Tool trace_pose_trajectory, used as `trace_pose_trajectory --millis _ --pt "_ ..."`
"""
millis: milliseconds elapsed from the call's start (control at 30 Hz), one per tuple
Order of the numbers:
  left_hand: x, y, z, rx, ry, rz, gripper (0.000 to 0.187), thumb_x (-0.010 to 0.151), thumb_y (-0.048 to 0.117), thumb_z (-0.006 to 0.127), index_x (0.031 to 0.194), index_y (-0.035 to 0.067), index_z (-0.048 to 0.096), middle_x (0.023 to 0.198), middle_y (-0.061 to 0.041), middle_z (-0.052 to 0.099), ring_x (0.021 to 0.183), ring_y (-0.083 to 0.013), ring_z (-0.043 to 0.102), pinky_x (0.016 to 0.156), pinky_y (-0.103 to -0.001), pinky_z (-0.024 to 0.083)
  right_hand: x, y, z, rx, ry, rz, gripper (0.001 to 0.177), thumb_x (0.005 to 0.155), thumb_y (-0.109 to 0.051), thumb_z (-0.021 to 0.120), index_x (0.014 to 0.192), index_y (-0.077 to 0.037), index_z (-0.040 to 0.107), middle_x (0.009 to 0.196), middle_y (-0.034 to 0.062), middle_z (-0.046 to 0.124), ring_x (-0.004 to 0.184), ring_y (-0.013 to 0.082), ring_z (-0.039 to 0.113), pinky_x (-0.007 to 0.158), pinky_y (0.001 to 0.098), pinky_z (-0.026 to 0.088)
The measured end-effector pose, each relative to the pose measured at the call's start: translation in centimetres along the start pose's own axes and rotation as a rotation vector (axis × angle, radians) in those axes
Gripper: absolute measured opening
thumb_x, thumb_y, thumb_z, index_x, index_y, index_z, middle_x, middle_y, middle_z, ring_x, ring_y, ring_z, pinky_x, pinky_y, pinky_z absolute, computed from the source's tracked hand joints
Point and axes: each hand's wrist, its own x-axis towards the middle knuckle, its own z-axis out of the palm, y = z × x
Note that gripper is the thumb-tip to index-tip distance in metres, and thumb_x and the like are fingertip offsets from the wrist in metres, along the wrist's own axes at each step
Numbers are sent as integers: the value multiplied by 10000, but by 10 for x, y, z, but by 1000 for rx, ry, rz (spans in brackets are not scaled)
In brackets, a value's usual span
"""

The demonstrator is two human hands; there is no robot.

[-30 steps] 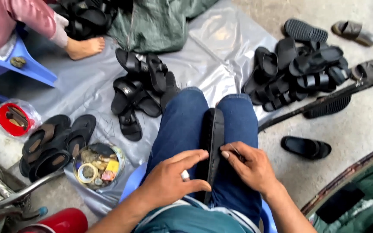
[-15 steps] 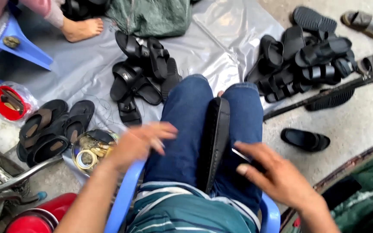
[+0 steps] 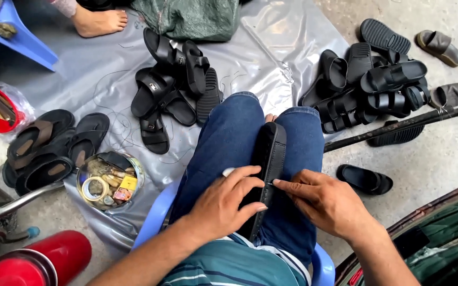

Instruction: Hand-sewing the sole of a black sandal using a needle and thread.

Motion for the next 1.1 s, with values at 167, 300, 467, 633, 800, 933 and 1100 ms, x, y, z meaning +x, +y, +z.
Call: trace_pose_trajectory --millis 167,300,467,633,800,933,1100 --pt "-2 12 5 -133 35 -269 332 752 183 683 1031 85 534 940 -26 579 522 -136 551 497 -275 488 1 2 1 28 33 -42 449 649 -86 602 1072 -224 656 750 -37 580 548 144 562 466 274 440" --pt "-7 14 10 -140 98 -260 320 749 184 687 1020 71 561 961 -37 601 543 -148 594 481 -260 512 1 2 2 6 17 -14 456 649 -88 608 1073 -246 659 736 -45 573 546 133 557 465 267 440" --pt "-9 13 13 -130 133 -263 306 739 160 695 1012 63 599 992 -32 610 503 -101 555 441 -218 490 1 2 3 -28 19 -6 464 642 -86 607 1072 -252 657 741 -45 576 551 130 568 459 263 450" --pt "-9 15 14 -122 165 -217 286 740 127 696 1002 36 626 988 -46 607 511 -91 547 445 -199 486 -1 -7 5 -149 -40 85 455 667 -108 602 1087 -275 646 773 -44 561 605 126 575 520 269 480" --pt "-9 16 17 -153 177 -148 258 755 78 685 995 -5 640 1026 -84 583 479 -73 463 392 -184 432 -1 -34 4 -387 -93 215 388 741 -177 543 1116 -252 611 840 -15 543 582 170 582 462 313 525" --pt "-11 15 17 -128 220 -96 254 751 71 699 995 22 646 992 -70 590 476 -96 481 403 -207 442 -2 -24 8 -207 63 89 393 682 -115 589 1057 -217 651 795 -19 552 561 157 556 470 282 464" --pt "-12 13 17 -177 239 -89 243 749 71 705 977 12 648 970 -87 599 554 -129 550 480 -222 484 2 -16 19 93 193 46 364 639 -23 625 960 -178 700 712 -36 590 474 102 500 427 224 392"
